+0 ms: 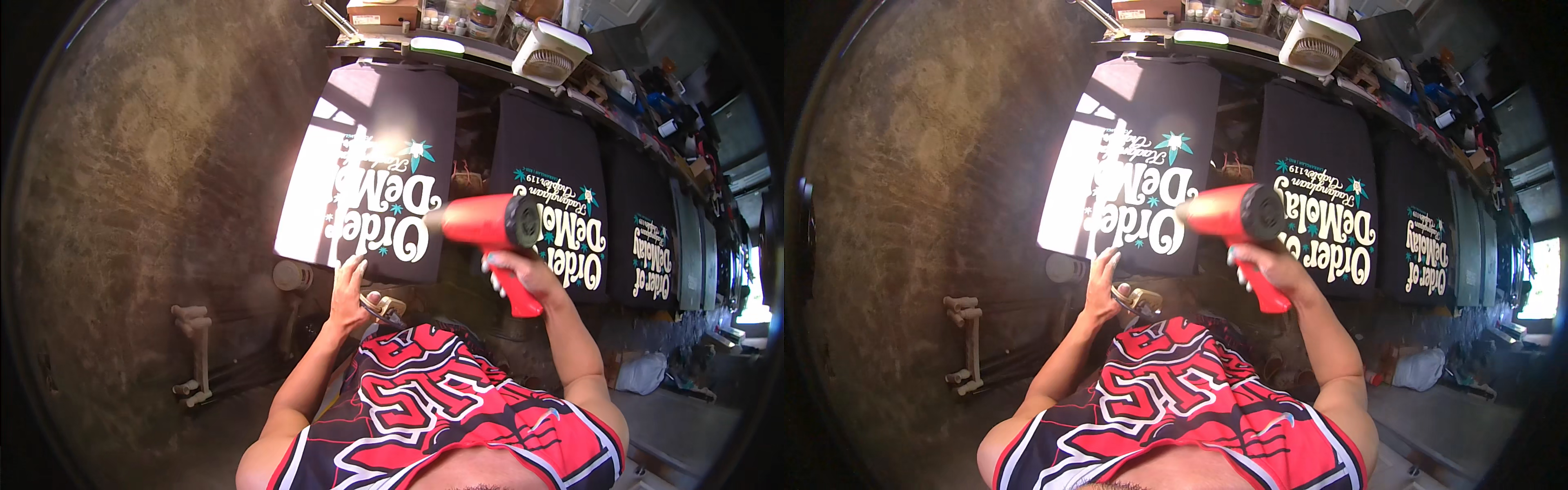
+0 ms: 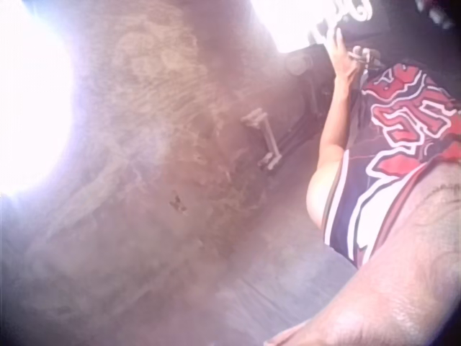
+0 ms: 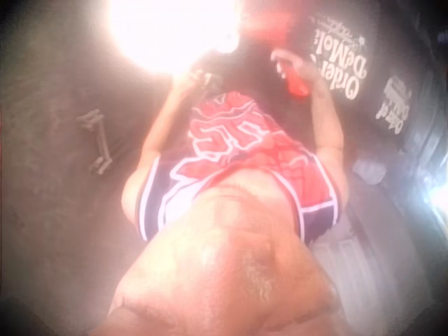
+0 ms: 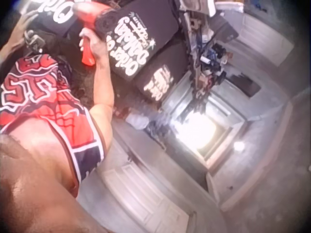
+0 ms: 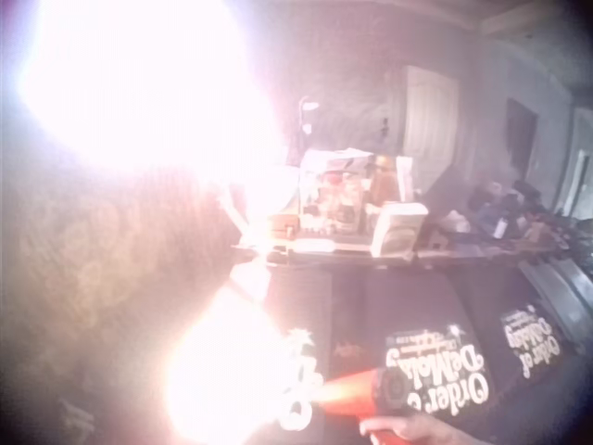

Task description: The person scrapes excess ink from a screen printing frame using a squeegee, then uses a red heat gun to cure printed designs on several black t-shirts laid out on a workbench. The person handles the squeegee and heat gun throughout the process.

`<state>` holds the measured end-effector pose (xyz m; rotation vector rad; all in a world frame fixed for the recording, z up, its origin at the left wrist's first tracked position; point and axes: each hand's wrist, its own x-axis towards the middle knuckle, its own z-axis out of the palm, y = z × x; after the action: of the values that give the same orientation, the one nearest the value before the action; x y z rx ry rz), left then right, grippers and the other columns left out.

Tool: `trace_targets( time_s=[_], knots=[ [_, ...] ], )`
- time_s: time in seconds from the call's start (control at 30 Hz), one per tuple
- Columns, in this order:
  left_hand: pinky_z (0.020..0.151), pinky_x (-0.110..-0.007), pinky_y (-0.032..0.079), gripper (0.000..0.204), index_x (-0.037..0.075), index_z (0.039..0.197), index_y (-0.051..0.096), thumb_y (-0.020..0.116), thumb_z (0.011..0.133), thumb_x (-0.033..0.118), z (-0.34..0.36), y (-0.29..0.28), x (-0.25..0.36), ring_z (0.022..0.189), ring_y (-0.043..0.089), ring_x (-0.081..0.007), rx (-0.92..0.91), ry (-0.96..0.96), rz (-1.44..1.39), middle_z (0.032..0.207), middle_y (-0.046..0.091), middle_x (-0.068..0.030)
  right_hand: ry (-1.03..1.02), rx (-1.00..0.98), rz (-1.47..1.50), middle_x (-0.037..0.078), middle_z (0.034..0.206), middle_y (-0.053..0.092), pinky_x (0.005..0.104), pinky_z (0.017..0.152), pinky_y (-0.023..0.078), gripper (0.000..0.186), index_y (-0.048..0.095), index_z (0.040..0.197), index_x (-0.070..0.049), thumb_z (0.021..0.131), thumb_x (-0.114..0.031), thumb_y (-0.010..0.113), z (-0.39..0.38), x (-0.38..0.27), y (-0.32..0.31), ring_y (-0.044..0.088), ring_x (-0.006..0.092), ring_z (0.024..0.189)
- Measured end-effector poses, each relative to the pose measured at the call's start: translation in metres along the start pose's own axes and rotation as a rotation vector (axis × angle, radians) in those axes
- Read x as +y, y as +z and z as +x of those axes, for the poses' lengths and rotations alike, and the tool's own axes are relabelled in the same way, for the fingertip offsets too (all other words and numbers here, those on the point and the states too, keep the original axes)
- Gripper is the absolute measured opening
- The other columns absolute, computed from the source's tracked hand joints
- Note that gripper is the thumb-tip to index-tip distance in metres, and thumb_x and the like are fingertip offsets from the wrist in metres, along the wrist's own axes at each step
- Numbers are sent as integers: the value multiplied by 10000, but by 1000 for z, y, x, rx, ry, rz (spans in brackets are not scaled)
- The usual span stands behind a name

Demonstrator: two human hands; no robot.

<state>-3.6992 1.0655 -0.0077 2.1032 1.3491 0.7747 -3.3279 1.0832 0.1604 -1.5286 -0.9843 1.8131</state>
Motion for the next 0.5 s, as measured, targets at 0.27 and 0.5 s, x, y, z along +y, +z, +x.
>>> trace_targets(
  time_s=[0.27,0.5],
  knots=[
    [1211,-600,222,794,-73,1410,491,546,957,578,18,16,15,1395,426,-439,1,-40,65,1483,467,-243,-17,19,44,65,865,684,303,510,527,253,656,1060,-8,939,-231,653,27,-12,-41,637,146,613],
    [1199,-593,248,743,-72,1392,508,594,947,517,18,19,18,1388,432,-444,-2,-51,120,1481,472,-247,51,-283,-22,92,918,711,299,527,539,392,634,1235,-20,907,-216,723,29,-5,-32,651,158,626]
  ],
)
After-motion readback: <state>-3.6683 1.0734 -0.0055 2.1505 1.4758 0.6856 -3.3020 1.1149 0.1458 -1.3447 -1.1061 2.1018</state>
